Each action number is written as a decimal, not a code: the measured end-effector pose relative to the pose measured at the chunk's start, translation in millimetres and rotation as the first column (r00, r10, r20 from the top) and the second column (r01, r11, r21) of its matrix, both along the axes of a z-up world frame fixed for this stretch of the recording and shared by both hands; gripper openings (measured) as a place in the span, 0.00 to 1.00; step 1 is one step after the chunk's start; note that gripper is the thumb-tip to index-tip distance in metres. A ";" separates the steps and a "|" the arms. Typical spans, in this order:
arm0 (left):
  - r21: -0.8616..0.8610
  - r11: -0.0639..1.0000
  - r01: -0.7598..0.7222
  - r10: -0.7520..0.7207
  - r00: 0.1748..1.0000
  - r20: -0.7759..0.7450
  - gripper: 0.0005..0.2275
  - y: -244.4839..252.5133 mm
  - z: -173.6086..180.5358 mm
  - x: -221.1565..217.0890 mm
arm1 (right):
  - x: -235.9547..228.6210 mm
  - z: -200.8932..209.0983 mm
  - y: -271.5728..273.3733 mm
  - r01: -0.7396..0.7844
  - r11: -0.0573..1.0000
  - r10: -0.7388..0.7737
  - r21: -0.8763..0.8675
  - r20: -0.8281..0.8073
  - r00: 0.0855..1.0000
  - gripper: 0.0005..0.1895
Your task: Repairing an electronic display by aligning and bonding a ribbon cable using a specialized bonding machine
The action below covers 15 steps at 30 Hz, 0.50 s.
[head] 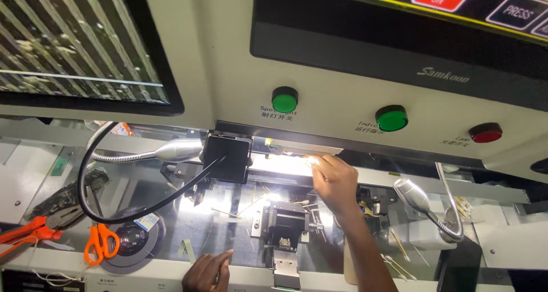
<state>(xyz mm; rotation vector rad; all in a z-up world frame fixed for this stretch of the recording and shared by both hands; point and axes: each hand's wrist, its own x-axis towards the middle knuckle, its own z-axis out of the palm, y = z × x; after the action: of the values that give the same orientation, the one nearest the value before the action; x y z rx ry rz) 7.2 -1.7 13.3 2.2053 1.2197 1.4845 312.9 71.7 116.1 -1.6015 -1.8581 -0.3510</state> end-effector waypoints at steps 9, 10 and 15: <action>0.002 0.999 0.042 -0.042 0.999 -0.014 0.08 -5.6 2.6 2.5 | -11.9 -3.2 4.9 -0.012 1.000 0.011 0.026 0.041 0.999 0.15; -0.055 0.998 -0.004 0.004 1.000 0.006 0.09 -8.0 1.8 6.0 | -8.4 5.4 -1.4 -0.010 0.999 0.009 0.032 0.026 1.000 0.12; -0.210 0.974 0.087 -0.106 0.991 -0.083 0.10 -1.5 -105.7 7.2 | 34.5 14.3 -73.3 0.074 0.988 -0.051 0.132 -0.168 0.984 0.05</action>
<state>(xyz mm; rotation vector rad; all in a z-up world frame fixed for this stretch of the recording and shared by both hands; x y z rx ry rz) 14.3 -3.3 -92.4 2.1819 1.2148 1.1726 347.4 -1.6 130.5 -1.5491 -1.6268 -0.3563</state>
